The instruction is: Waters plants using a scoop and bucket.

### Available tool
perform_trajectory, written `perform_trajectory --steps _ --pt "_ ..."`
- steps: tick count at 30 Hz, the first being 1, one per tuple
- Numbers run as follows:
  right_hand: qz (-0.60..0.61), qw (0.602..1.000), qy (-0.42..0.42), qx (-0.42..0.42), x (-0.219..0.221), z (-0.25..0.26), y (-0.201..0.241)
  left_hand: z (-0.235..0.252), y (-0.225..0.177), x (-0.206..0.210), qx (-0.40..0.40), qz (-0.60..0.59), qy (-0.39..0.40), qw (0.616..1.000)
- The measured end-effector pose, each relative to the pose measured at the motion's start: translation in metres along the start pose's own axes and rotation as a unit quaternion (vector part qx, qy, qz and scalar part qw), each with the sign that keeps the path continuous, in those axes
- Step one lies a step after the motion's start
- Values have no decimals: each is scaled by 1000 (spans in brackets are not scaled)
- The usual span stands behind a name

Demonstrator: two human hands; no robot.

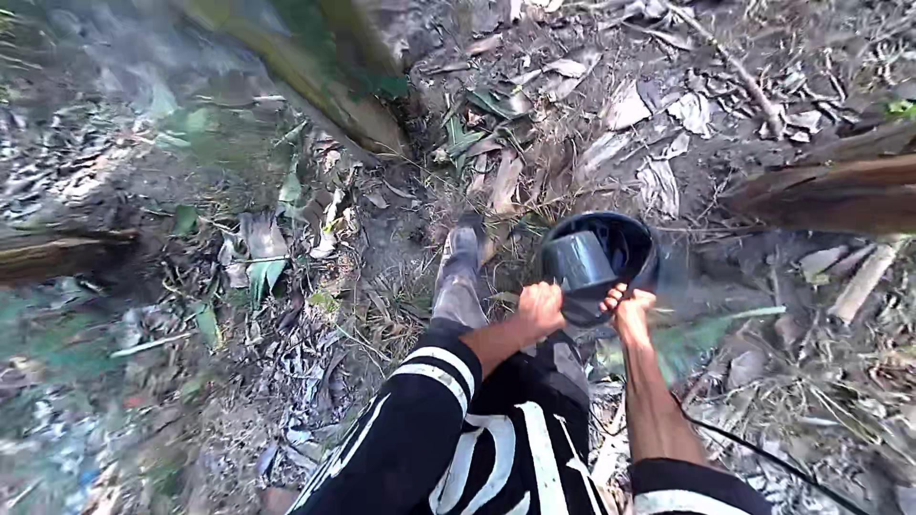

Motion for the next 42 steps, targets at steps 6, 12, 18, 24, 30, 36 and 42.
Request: perform_trajectory --steps 6,12,18,24,30,36,42 --pt "-7 998 -45 40 46 113 -23 171 33 8 -8 122 72 990" --pt "65 993 -81 53 89 153 -52 293 73 23 -67 185 122 973" --pt "83 994 -51 42 105 169 -52 354 93 64 -121 194 143 963" --pt "79 996 -34 9 110 193 -37 362 109 37 -94 34 185 978" --pt "71 997 -21 -10 113 199 -42 318 157 -9 -86 -83 155 981" --pt "22 999 -24 -33 109 197 -42 252 200 -43 -2 -136 118 984" --pt "-20 996 -78 -28 108 190 -33 172 249 -85 15 -267 -6 964"
Point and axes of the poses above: each hand's wrist, its own z-axis towards the middle knuckle, its own x-axis out of the palm, y = z × x, the point moved 2 cm from there along z, towards the middle knuckle, and after that the axes turned 4 degrees about y, right-handed, at the moved point
